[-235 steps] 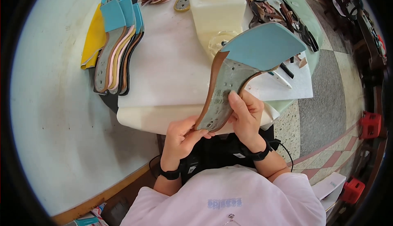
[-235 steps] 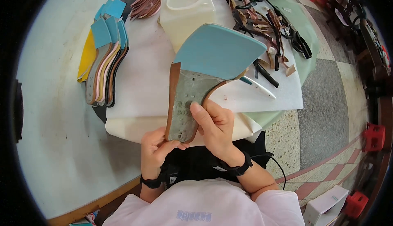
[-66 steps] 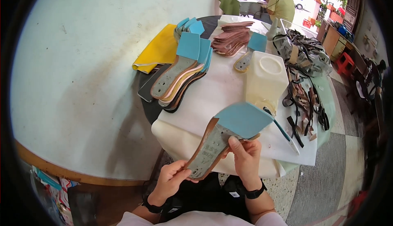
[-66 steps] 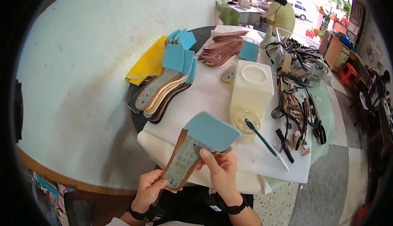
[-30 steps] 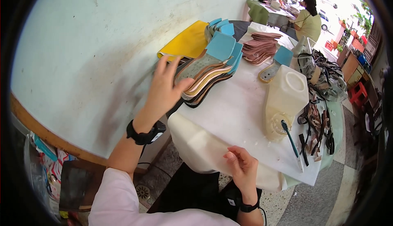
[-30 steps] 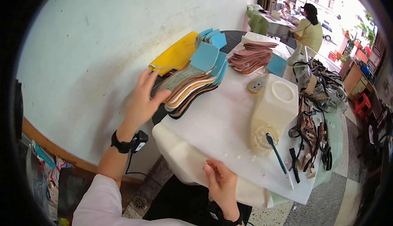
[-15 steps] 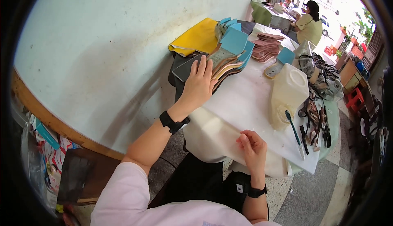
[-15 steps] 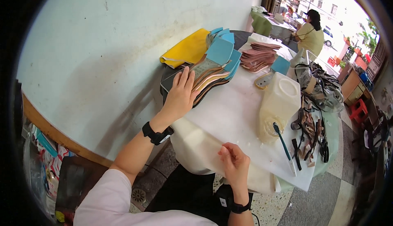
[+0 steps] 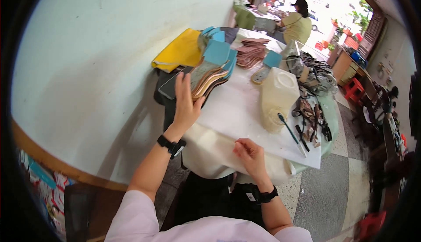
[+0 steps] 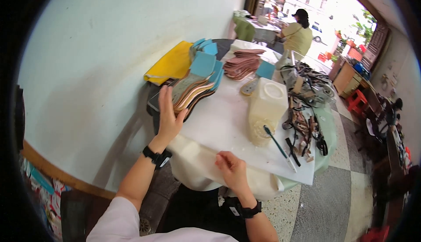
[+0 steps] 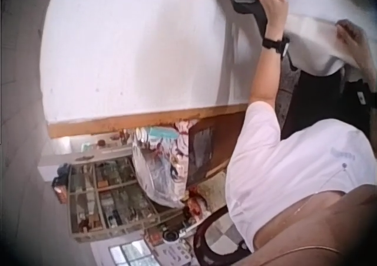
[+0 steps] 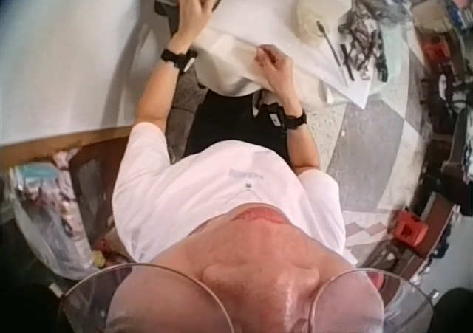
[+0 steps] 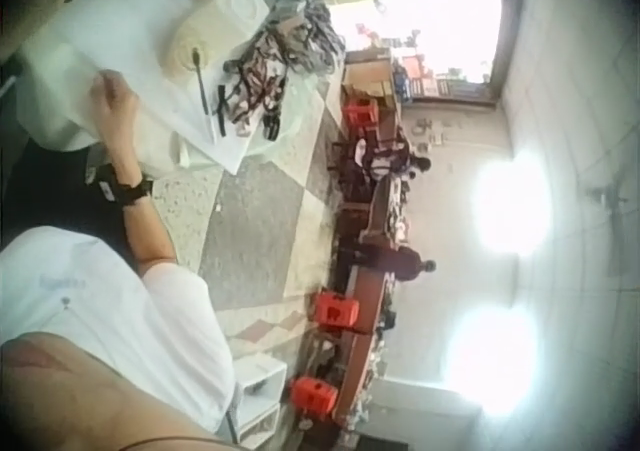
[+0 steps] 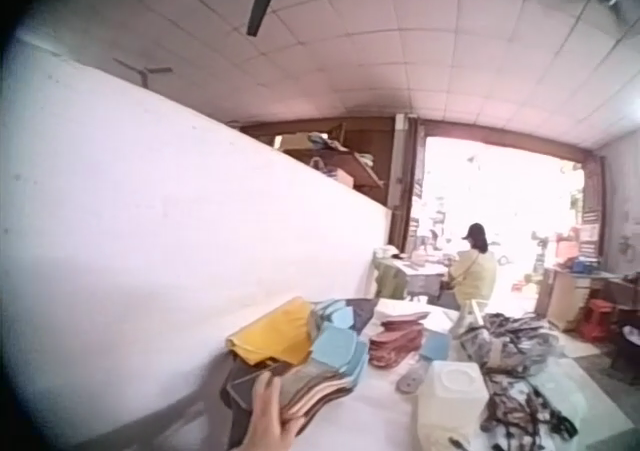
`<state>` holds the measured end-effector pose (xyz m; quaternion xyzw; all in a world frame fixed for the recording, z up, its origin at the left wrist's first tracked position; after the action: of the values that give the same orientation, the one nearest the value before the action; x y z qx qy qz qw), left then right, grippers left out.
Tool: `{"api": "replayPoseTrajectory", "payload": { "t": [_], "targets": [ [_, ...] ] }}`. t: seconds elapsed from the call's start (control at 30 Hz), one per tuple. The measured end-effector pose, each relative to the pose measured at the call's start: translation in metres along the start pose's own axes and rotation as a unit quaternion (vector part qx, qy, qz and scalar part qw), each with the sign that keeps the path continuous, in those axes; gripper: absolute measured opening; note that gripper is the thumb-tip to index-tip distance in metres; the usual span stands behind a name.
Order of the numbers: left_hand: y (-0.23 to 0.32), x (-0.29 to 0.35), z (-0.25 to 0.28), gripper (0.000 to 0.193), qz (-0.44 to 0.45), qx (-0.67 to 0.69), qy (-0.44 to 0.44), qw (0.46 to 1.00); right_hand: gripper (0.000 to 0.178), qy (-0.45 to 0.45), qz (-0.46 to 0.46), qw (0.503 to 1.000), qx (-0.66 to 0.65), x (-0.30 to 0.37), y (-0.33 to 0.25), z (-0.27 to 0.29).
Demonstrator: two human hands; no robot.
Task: Applying adhesive to a shoe sole and attaching a fabric lining component.
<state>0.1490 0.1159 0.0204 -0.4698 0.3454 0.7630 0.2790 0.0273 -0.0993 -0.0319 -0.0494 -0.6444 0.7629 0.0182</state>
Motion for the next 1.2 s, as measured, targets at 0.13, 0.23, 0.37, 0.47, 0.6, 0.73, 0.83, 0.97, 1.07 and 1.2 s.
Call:
{"api": "replayPoseTrajectory", "payload": {
  "t": [0.13, 0.23, 0.37, 0.47, 0.6, 0.73, 0.83, 0.97, 1.07, 1.2],
  "targets": [
    [-0.014, 0.006, -0.001, 0.085, 0.111, 0.13, 0.053, 0.984, 0.015, -0.033, 0.019, 0.999, 0.027, 0.0, -0.007, 0.001],
    [-0.032, 0.01, -0.002, 0.091, 0.2, 0.182, -0.002, 0.963, 0.016, -0.178, -0.096, 0.979, 0.035, 0.009, -0.032, -0.004],
    [-0.03, 0.004, -0.003, 0.093, 0.241, 0.257, 0.01, 0.936, 0.017, -0.239, -0.114, 0.961, 0.079, 0.015, -0.092, 0.012],
    [-0.031, 0.006, -0.011, 0.088, 0.271, 0.3, -0.006, 0.915, 0.019, -0.254, -0.093, 0.952, 0.144, -0.004, -0.133, 0.028],
    [-0.041, 0.014, -0.004, 0.079, 0.293, 0.268, -0.048, 0.916, 0.014, -0.235, -0.114, 0.949, 0.175, -0.062, -0.172, 0.025],
    [-0.035, 0.008, -0.003, 0.074, 0.254, 0.241, -0.048, 0.936, 0.016, -0.222, -0.106, 0.938, 0.244, -0.139, -0.197, 0.021],
    [-0.035, 0.007, -0.007, 0.076, 0.242, 0.259, -0.065, 0.933, 0.015, -0.224, -0.071, 0.924, 0.303, -0.194, -0.211, 0.01],
    [-0.039, 0.011, -0.005, 0.075, 0.26, 0.259, -0.057, 0.928, 0.017, -0.264, -0.059, 0.893, 0.36, -0.259, -0.207, -0.014],
    [-0.038, 0.012, -0.007, 0.074, 0.253, 0.237, -0.056, 0.936, 0.017, -0.277, -0.067, 0.887, 0.362, -0.299, -0.208, -0.03],
    [-0.034, 0.006, -0.01, 0.077, 0.228, 0.238, -0.045, 0.943, 0.019, -0.268, -0.058, 0.869, 0.411, -0.368, -0.193, -0.034]
  ]
}}
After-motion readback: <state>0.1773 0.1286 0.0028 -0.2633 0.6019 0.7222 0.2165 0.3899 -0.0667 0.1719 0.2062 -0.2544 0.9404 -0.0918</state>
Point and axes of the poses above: each hand's wrist, its own x-axis away from the middle knuckle, its own z-axis out of the back of the hand, y = z × x, the point moved 5 cm from there along -x, towards the middle knuckle, and after that the axes turned 7 degrees about -z, right-handed, at the moved point
